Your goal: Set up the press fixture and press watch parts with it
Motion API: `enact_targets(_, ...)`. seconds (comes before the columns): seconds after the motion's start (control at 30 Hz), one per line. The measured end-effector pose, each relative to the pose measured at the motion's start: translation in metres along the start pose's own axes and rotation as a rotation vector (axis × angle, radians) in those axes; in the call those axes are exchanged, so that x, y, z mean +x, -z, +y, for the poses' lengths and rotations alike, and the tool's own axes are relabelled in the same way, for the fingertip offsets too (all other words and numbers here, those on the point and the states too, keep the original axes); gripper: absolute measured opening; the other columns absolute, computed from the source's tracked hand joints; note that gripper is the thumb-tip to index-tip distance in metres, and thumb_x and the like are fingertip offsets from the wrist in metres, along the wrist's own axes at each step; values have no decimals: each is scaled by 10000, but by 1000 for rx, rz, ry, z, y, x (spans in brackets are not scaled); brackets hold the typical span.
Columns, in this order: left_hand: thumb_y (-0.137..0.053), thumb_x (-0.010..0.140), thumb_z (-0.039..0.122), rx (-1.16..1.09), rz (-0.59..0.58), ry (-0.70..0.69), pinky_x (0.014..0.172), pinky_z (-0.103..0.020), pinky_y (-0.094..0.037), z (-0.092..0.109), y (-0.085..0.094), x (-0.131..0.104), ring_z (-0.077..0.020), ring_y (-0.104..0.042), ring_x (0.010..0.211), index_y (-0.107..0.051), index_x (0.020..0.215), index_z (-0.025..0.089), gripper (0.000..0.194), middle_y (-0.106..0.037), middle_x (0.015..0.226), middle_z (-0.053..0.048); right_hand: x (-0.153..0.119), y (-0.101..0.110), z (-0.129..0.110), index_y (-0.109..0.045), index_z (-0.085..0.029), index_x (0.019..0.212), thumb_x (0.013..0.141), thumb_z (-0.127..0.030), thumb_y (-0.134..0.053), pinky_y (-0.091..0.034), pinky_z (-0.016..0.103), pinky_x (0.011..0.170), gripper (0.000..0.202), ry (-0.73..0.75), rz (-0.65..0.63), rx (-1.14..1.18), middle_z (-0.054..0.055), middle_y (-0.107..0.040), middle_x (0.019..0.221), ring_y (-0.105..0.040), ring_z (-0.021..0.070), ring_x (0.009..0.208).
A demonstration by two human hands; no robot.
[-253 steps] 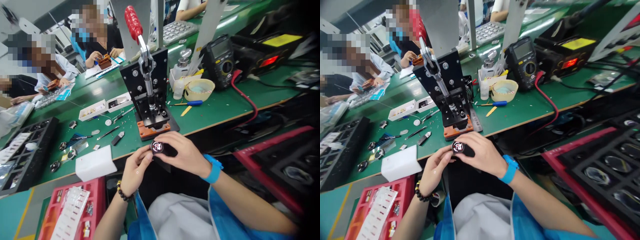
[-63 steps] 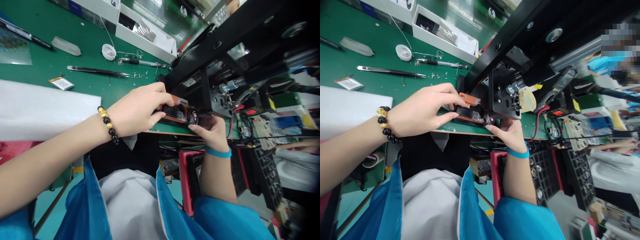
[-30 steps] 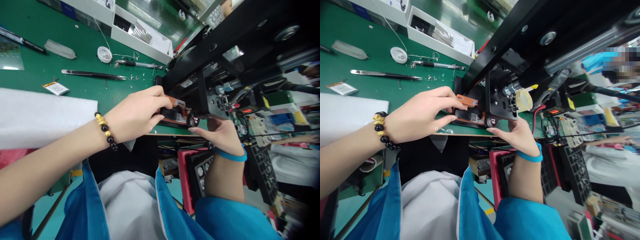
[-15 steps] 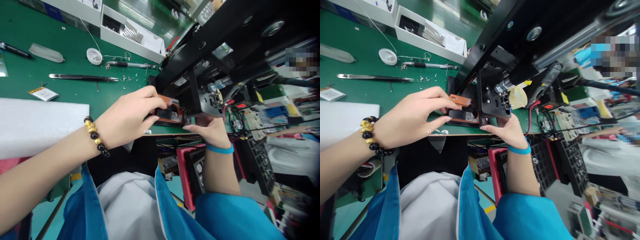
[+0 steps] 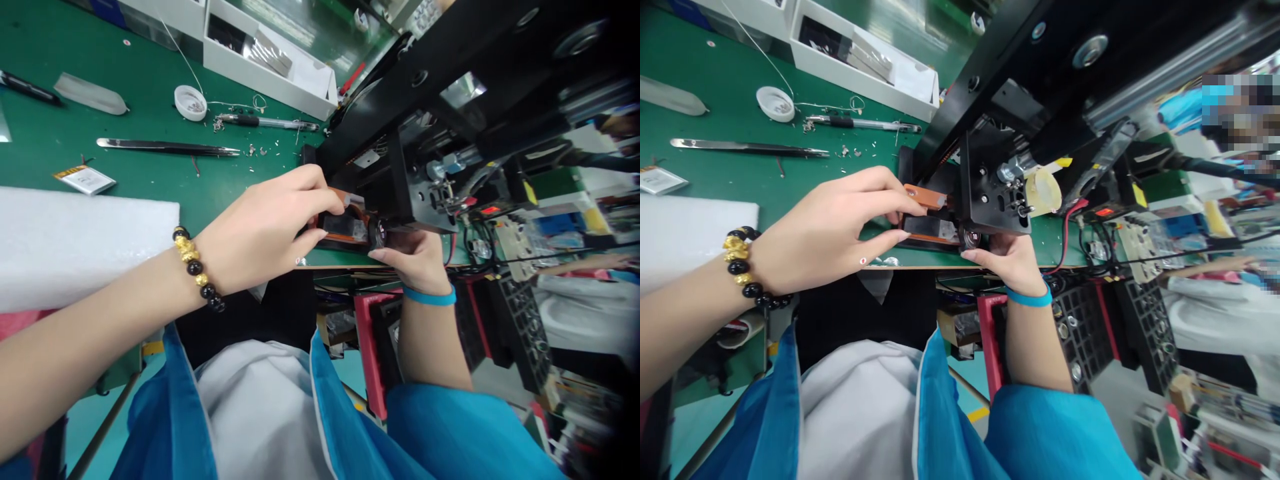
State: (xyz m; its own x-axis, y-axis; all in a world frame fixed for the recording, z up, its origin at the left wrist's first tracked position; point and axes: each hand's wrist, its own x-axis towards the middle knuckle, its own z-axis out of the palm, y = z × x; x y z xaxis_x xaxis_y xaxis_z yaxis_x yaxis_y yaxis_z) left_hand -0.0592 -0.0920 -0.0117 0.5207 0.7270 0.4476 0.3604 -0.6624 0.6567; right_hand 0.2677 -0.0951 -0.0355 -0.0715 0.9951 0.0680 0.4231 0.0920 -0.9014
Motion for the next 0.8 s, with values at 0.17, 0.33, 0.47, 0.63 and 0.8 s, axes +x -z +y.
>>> enact_targets(0.17,-561,959,143,-5,-8,-5,899,-392,-566,0,-1,0,-231,-667,1019,-685,1212,237,297,-663,1181,-62,-1,1,2,-750,-202,921,491,-383,-1022,-631,462,1001,540,3,33,-29,45,-781,982,-748,282,1013)
enact_targets(0.33,-580,954,144,-2,-6,3,865,-377,-560,0,0,1,-221,-665,984,-688,1207,225,287,-663,1167,-62,-1,0,1,-757,-199,917,489,-375,-1022,-646,425,955,533,3,41,-32,45,-784,993,-753,264,981)
enact_targets(0.47,-580,959,153,9,-11,4,874,-382,-563,-1,0,1,-225,-665,998,-686,1201,229,276,-663,1167,-60,-1,1,4,-745,-201,920,489,-383,-1024,-631,444,995,545,-7,34,-15,43,-777,970,-745,275,1014)
enact_targets(0.63,-587,968,171,17,1,0,888,-380,-571,-1,0,1,-229,-670,1022,-685,1185,225,245,-665,1172,-61,0,1,4,-730,-202,954,502,-396,-1021,-596,482,1065,571,2,15,-8,53,-773,1027,-729,294,1074)
enact_targets(0.8,-591,959,160,21,-2,5,858,-373,-571,0,0,1,-223,-670,980,-683,1183,229,252,-665,1171,-58,1,-2,0,-732,-201,931,518,-378,-1014,-584,490,1086,530,21,14,-9,49,-773,1002,-734,284,1055)
